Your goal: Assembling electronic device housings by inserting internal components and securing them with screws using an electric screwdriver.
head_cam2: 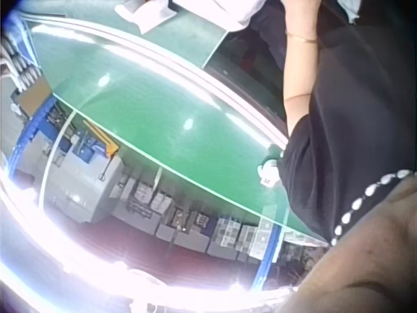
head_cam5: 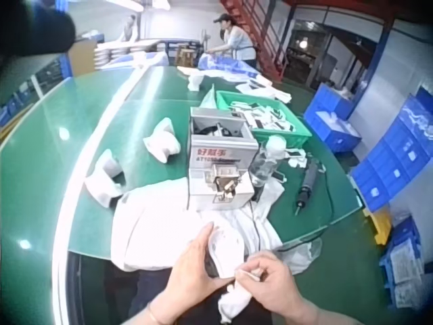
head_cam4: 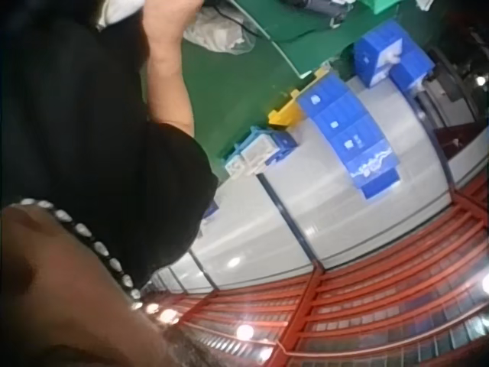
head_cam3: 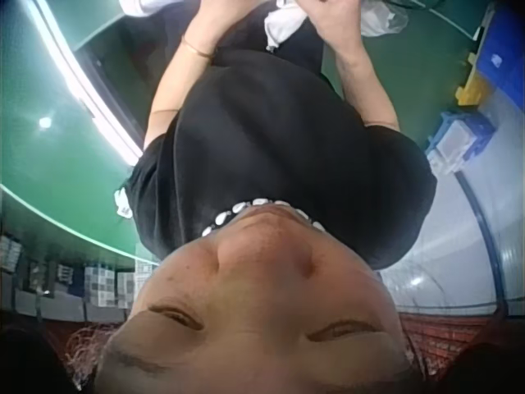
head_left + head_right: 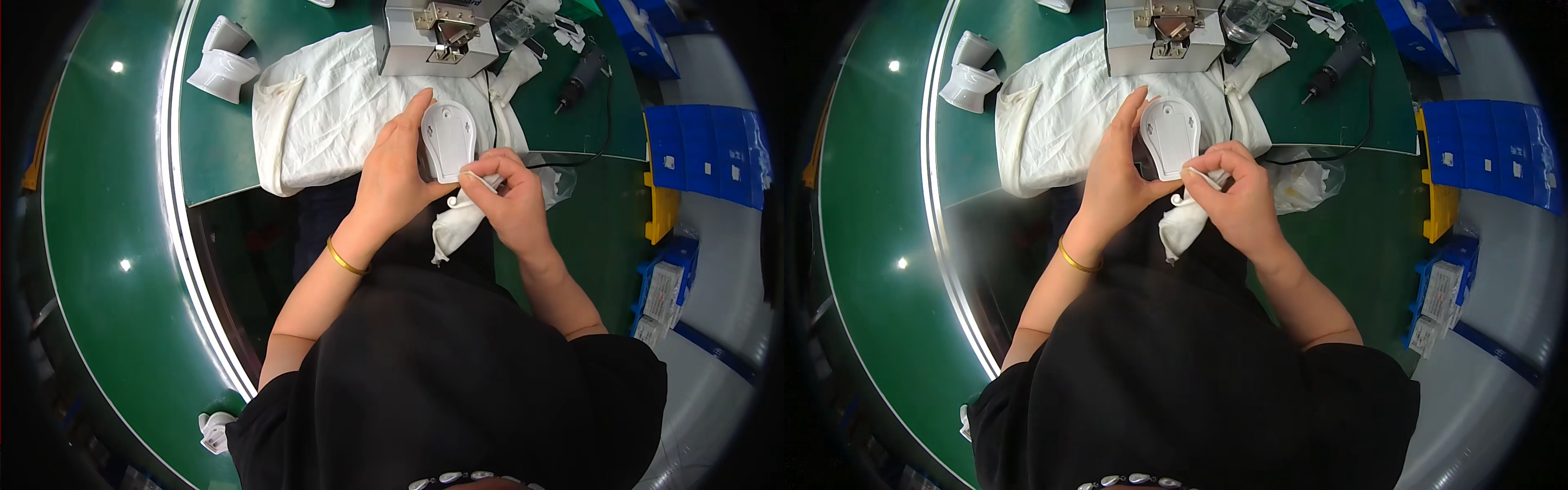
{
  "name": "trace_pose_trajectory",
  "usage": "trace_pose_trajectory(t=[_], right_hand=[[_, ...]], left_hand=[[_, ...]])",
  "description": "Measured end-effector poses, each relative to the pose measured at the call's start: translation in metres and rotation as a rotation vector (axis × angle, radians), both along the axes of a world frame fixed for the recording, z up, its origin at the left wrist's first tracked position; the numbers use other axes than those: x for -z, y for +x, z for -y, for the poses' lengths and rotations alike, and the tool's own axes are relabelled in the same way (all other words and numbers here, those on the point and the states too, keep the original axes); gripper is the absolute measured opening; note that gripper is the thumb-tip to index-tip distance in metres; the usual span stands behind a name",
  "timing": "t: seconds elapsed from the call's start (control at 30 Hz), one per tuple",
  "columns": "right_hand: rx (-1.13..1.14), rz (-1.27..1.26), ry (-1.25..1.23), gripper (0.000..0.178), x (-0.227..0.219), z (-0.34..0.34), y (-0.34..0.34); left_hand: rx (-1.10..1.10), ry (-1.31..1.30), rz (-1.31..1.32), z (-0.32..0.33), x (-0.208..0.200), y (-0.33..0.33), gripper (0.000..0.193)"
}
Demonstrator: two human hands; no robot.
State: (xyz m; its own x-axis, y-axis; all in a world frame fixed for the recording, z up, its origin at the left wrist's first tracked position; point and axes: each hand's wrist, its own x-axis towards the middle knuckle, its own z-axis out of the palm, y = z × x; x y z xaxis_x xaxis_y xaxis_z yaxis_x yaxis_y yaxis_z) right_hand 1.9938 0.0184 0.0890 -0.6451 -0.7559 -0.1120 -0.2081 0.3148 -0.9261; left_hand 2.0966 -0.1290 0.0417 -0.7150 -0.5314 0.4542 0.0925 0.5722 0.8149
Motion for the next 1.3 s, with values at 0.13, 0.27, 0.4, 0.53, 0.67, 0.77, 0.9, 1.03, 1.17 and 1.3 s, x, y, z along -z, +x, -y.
trace_pose_trajectory(t=[0.13, 0.27, 0.4, 0.53, 0.67, 0.77, 0.9, 1.03, 1.17, 1.3], right_hand=[[-0.006, -0.163, -0.015, 0.009, -0.002, -0.001, 0.005], [-0.019, -0.243, -0.011, 0.009, -0.009, 0.003, 0.001], [0.02, -0.38, -0.026, 0.011, -0.016, 0.014, -0.037], [-0.146, -0.477, -0.149, 0.011, -0.019, 0.055, -0.057], [-0.407, -0.549, -0.102, 0.012, -0.021, 0.073, -0.064], [-0.302, -0.415, 0.027, 0.013, -0.029, 0.065, -0.069], [-0.237, -0.341, 0.065, 0.012, -0.025, 0.053, -0.072], [-0.326, -0.399, -0.066, 0.012, -0.018, 0.073, -0.072], [-0.397, -0.33, -0.064, 0.012, -0.02, 0.077, -0.073], [-0.361, -0.26, 0.026, 0.012, -0.023, 0.066, -0.082]], left_hand=[[0.0, -0.036, -0.01, 0.0, 0.001, -0.001, 0.107], [0.026, 0.04, 0.015, 0.001, -0.001, 0.0, 0.108], [0.039, 0.096, 0.054, 0.001, 0.0, 0.001, 0.11], [0.04, 0.1, 0.067, -0.001, -0.002, -0.001, 0.111], [0.035, 0.092, 0.098, -0.002, -0.003, -0.001, 0.113], [0.042, 0.12, 0.094, -0.001, -0.004, -0.001, 0.113], [0.054, 0.116, 0.105, 0.002, -0.006, -0.003, 0.114], [0.061, 0.066, 0.127, 0.002, -0.009, -0.004, 0.115], [0.049, 0.113, 0.152, 0.002, -0.006, -0.002, 0.114], [0.072, 0.135, 0.113, 0.001, -0.006, -0.001, 0.113]])
